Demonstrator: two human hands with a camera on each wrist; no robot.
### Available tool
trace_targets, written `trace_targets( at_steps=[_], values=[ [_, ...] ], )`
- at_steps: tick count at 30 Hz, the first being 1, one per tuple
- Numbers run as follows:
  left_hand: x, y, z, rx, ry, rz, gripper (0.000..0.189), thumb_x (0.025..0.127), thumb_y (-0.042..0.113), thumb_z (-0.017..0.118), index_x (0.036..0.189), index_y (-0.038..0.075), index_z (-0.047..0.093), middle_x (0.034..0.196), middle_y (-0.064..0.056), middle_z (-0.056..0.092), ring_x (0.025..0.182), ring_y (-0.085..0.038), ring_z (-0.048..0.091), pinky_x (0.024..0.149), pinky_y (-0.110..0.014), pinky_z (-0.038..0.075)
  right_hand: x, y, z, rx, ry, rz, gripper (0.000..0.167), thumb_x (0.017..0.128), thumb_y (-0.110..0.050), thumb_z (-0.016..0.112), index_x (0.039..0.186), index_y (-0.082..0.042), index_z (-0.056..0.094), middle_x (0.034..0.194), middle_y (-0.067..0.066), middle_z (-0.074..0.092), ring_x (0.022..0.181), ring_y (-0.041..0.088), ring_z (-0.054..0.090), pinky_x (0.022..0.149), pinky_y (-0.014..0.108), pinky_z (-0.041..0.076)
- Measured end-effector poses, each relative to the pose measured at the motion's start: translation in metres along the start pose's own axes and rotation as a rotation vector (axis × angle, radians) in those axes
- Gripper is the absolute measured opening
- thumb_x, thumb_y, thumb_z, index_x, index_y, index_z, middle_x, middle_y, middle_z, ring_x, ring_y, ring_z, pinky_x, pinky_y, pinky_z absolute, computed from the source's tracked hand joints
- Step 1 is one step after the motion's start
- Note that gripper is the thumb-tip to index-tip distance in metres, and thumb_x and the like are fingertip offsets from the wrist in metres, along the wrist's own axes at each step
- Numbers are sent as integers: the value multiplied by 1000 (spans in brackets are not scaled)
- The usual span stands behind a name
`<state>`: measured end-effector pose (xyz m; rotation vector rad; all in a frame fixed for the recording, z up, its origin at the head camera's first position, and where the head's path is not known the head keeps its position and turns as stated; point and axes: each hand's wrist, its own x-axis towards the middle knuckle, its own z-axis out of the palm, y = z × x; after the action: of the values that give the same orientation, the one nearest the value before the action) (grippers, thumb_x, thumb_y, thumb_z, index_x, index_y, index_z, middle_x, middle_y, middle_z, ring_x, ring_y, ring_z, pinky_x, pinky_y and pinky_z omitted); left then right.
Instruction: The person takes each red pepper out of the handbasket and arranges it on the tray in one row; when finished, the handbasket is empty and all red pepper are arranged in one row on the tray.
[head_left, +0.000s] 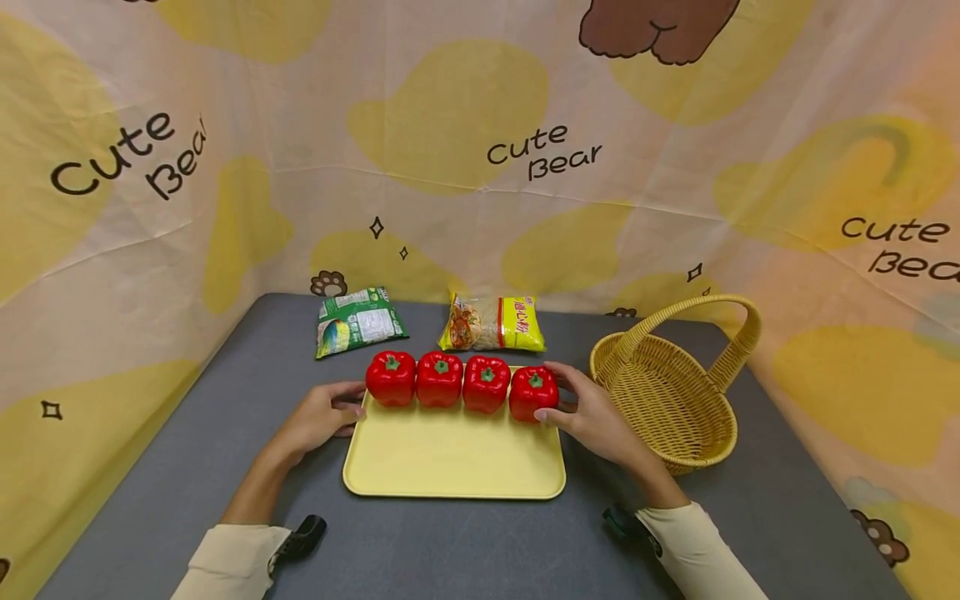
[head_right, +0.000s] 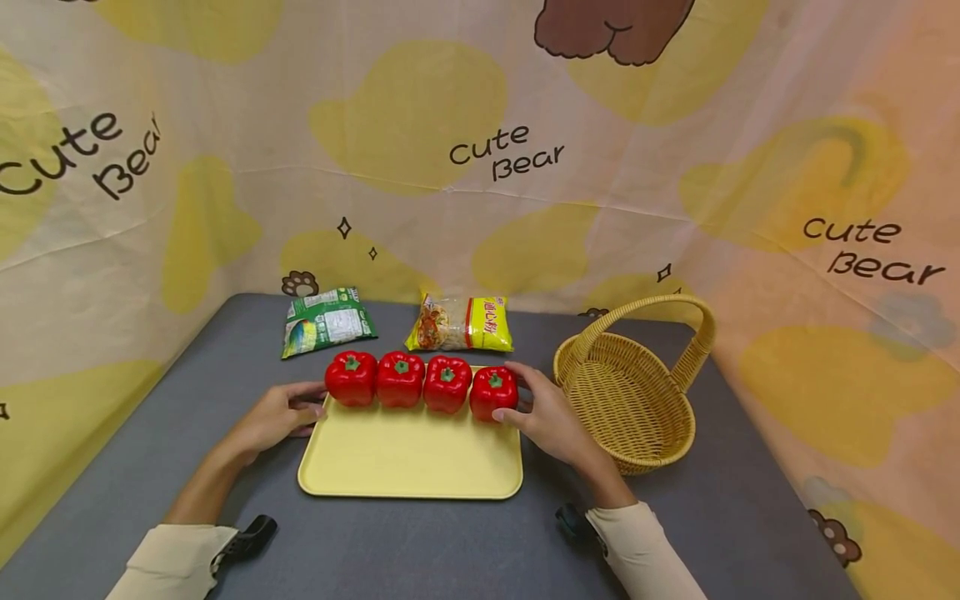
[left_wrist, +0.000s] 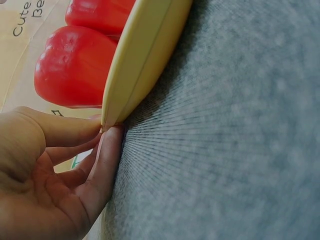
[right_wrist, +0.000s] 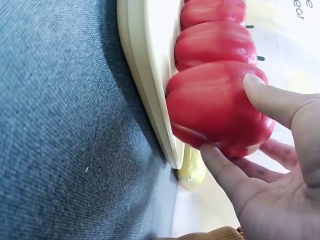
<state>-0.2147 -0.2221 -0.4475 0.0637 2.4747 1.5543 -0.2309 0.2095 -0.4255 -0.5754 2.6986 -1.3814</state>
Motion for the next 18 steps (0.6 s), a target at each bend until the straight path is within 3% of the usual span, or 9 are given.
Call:
trace_targets(
  at_steps=[18],
  values=[
    [0,-1,0,2,1,2,56,103,4,66,154,-10,46,148,-33,54,116,-30,68,84,-35,65,3,-3,1,27,-20,41,89,90,-17,87,163,-7,37,158,22,49,140,44,55,106,54,55]
  ],
)
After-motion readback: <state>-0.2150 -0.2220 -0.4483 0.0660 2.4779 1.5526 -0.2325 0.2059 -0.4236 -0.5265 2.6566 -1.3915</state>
